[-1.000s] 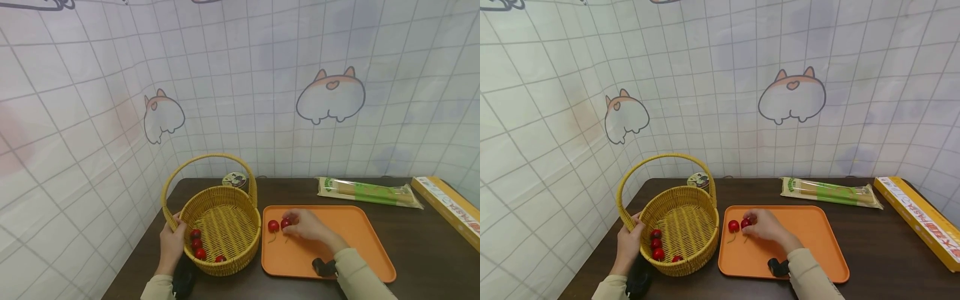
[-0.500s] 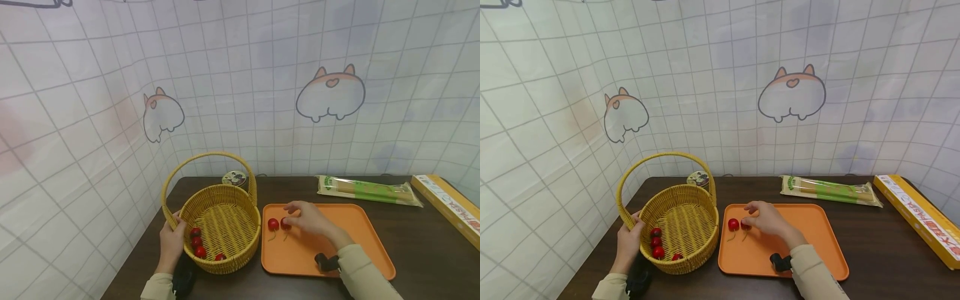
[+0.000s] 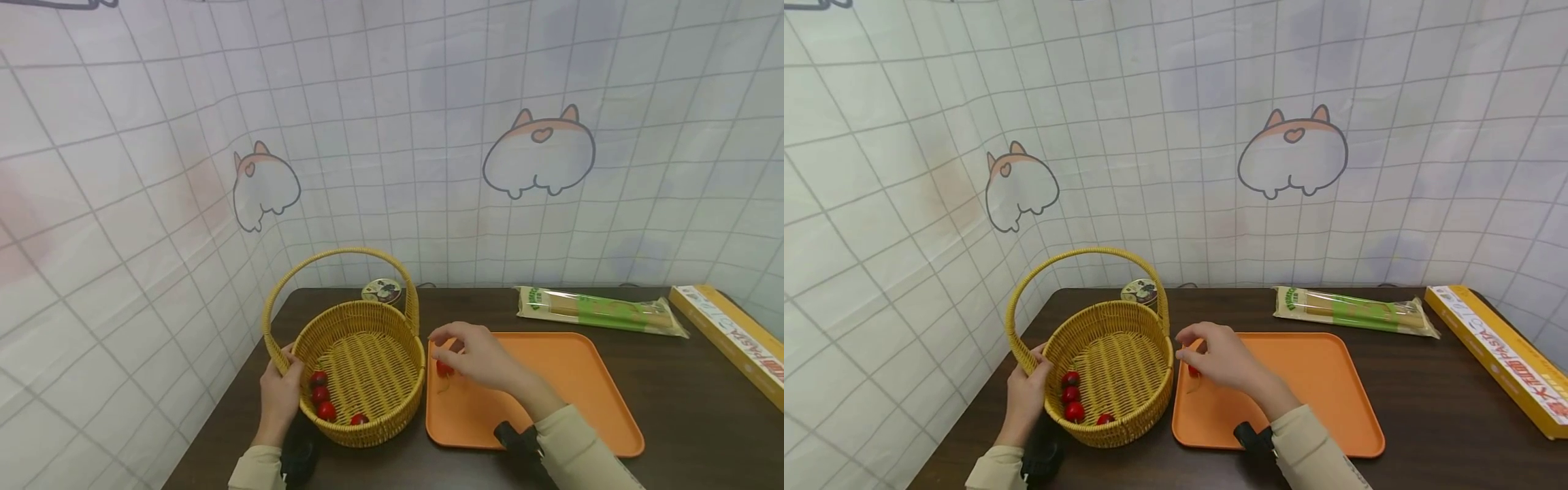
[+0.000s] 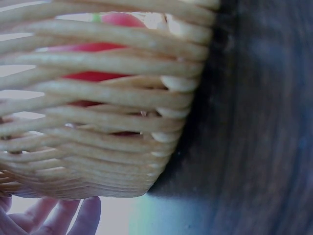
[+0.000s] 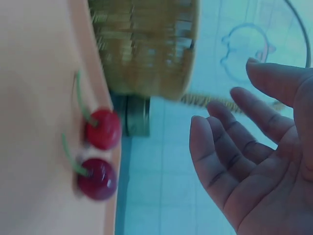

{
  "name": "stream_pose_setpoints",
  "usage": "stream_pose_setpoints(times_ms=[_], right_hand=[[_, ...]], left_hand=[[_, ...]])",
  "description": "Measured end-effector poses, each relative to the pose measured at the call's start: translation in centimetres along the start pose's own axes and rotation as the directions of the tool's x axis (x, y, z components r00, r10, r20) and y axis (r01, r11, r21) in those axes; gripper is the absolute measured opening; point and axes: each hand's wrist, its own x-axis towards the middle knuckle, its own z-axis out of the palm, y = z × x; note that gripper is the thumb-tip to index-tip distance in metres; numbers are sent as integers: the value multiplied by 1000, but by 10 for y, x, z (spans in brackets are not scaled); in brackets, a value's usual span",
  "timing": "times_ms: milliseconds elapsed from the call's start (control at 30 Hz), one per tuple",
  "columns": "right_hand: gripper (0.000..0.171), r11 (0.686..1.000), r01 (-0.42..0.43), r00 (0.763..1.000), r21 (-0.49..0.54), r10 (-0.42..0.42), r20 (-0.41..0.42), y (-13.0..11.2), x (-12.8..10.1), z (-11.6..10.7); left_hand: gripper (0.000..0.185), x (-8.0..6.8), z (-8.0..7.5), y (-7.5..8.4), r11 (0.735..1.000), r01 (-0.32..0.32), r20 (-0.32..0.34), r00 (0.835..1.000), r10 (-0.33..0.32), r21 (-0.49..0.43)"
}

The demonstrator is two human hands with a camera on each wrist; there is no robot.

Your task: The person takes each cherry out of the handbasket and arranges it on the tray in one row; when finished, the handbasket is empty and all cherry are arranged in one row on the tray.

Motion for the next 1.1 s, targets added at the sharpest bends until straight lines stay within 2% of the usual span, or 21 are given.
stream_pose_setpoints(times_ms=[167, 333, 467, 633, 800, 967, 1100], right_hand=[[26, 997, 79, 996, 20, -80, 27, -15, -2, 12], [20, 987, 158, 987, -31, -159, -21, -25, -2, 26], [21, 973, 224, 973, -57, -226, -41, -27, 0, 40], [22, 955, 285, 958, -78, -285, 8, -25, 4, 58], [20, 945, 289, 957, -154, -281, 71, -29, 10, 73], [22, 933, 270, 958, -237, -234, 167, -37, 21, 80], [24, 935, 252, 949, -250, -189, 252, -42, 29, 84]], left_hand=[[40, 0, 0, 0, 1000, 0, -2, 1000, 0, 13], [40, 1, 0, 0, 1000, 9, -1, 1000, -9, -1], [41, 1, 1, 0, 1000, 12, 1, 1000, -12, -13], [40, -1, 1, 1, 1000, 19, 11, 1000, -19, -23], [41, -2, 1, 3, 999, 29, 26, 999, -28, -24], [43, -1, 2, 4, 999, 34, 30, 999, -33, -33], [43, -1, 1, 4, 999, 45, 25, 999, -45, -24]])
